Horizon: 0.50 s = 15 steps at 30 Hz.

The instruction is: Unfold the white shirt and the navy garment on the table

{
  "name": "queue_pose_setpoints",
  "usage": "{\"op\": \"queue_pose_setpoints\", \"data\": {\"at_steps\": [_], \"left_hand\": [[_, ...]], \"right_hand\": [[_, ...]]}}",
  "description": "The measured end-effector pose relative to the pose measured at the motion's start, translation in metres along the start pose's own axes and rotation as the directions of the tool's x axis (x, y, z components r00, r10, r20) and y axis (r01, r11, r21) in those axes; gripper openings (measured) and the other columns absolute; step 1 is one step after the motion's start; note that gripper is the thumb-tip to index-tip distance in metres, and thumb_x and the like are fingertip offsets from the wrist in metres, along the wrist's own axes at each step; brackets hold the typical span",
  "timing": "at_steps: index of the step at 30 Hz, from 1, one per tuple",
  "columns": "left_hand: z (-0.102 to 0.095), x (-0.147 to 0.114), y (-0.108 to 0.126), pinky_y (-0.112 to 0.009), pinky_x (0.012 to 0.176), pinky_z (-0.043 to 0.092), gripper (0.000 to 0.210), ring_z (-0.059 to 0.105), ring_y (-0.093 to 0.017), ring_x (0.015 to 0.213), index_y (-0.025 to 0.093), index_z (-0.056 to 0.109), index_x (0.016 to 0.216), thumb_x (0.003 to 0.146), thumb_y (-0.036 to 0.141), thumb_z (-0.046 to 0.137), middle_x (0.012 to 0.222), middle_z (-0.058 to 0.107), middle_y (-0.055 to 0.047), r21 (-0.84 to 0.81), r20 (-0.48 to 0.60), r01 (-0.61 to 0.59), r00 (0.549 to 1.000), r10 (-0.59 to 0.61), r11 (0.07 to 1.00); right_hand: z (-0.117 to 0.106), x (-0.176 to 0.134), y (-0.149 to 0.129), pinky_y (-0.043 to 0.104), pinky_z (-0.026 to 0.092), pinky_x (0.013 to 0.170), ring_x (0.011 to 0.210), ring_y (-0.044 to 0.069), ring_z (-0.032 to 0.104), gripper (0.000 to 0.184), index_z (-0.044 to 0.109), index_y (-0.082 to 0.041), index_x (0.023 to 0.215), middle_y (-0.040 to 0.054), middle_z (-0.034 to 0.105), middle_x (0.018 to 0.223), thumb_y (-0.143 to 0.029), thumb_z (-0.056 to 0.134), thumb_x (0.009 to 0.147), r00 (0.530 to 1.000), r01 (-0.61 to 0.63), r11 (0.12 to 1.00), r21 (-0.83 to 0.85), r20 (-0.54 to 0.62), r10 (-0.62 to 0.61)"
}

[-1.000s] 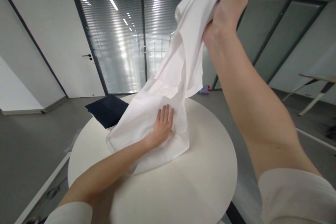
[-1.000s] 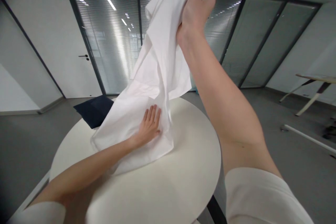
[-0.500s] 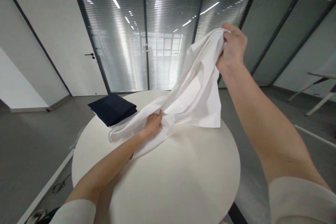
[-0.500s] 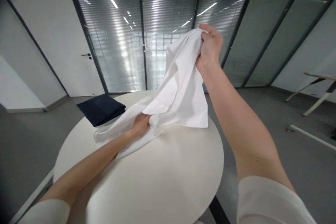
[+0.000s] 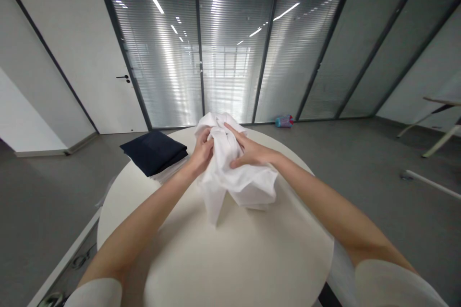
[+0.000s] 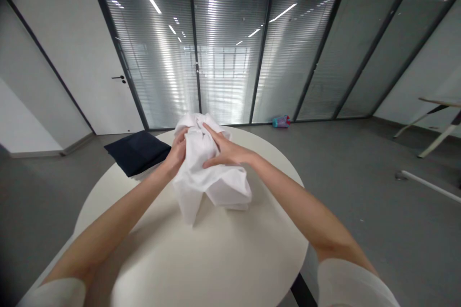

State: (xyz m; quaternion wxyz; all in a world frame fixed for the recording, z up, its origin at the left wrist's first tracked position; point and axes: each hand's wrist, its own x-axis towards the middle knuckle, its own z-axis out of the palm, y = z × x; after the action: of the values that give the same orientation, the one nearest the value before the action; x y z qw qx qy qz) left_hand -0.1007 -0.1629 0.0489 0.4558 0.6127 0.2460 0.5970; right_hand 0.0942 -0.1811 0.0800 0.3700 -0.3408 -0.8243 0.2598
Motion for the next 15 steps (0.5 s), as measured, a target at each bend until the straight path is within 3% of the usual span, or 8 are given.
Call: {"op": "queue_pose_setpoints", "data": {"at_steps": [3, 6, 9, 11, 13, 15], "left_hand": [[-0.004, 0.001, 0.007, -0.034, 0.089, 0.053, 0.034, 0.066, -0.023, 0.1, 0.02, 0.065, 0.098, 0.074, 0.043, 0.074, 0.103, 0.071, -0.005, 0.116, -0.048, -0.15, 0.986, 0.157, 0.982], [-0.003, -0.002, 0.011, -0.037, 0.095, 0.051, 0.036, 0.066, -0.025, 0.105, 0.017, 0.066, 0.107, 0.079, 0.039, 0.072, 0.112, 0.07, -0.009, 0.206, 0.045, -0.269, 0.963, 0.266, 0.941], [0.001, -0.009, 0.018, -0.043, 0.105, 0.047, 0.043, 0.061, -0.027, 0.119, 0.018, 0.062, 0.126, 0.088, 0.037, 0.063, 0.128, 0.064, -0.013, 0.327, 0.215, -0.404, 0.912, 0.349, 0.854], [0.003, -0.016, 0.023, -0.05, 0.116, 0.035, 0.053, 0.046, -0.032, 0.138, 0.021, 0.056, 0.137, 0.088, 0.04, 0.065, 0.143, 0.054, -0.013, 0.487, 0.254, -0.474, 0.881, 0.4, 0.734], [0.006, -0.021, 0.022, -0.057, 0.122, 0.019, 0.078, 0.021, -0.037, 0.151, 0.025, 0.045, 0.148, 0.079, 0.048, 0.076, 0.157, 0.037, -0.013, 0.623, 0.227, -0.434, 0.896, 0.381, 0.65], [0.01, -0.026, 0.016, -0.061, 0.122, 0.013, 0.111, 0.005, -0.041, 0.153, 0.026, 0.026, 0.158, 0.068, 0.056, 0.084, 0.166, 0.016, -0.014, 0.634, 0.2, -0.337, 0.941, 0.273, 0.696]], "right_hand": [[0.04, -0.001, 0.003, 0.051, 0.023, 0.121, 0.148, 0.035, 0.028, 0.124, 0.024, -0.025, 0.16, 0.0127, 0.031, 0.16, -0.041, 0.089, 0.056, 0.988, -0.02, 0.999, -0.051, -0.156, 0.012], [0.058, 0.002, 0.009, 0.047, 0.028, 0.119, 0.143, 0.033, 0.036, 0.101, 0.037, -0.022, 0.152, 0.0122, 0.041, 0.155, -0.032, 0.08, 0.062, 0.922, 0.027, 1.0, -0.004, -0.387, -0.027], [0.05, 0.002, 0.016, 0.046, 0.041, 0.11, 0.123, 0.032, 0.056, 0.071, 0.057, -0.021, 0.129, 0.0104, 0.063, 0.131, -0.03, 0.074, 0.061, 0.844, 0.047, 0.99, 0.131, -0.535, 0.03], [0.037, 0.001, 0.02, 0.046, 0.048, 0.1, 0.107, 0.032, 0.063, 0.052, 0.064, -0.021, 0.109, 0.0083, 0.071, 0.112, -0.033, 0.073, 0.059, 0.804, -0.005, 0.967, 0.256, -0.574, 0.156], [0.026, -0.003, 0.023, 0.048, 0.052, 0.091, 0.099, 0.033, 0.064, 0.034, 0.064, -0.023, 0.089, 0.0067, 0.073, 0.097, -0.037, 0.073, 0.059, 0.766, -0.054, 0.931, 0.361, -0.583, 0.271], [0.02, -0.008, 0.027, 0.049, 0.052, 0.086, 0.1, 0.035, 0.063, 0.024, 0.06, -0.025, 0.074, 0.006, 0.071, 0.086, -0.039, 0.072, 0.06, 0.744, -0.069, 0.912, 0.404, -0.588, 0.317]]}}
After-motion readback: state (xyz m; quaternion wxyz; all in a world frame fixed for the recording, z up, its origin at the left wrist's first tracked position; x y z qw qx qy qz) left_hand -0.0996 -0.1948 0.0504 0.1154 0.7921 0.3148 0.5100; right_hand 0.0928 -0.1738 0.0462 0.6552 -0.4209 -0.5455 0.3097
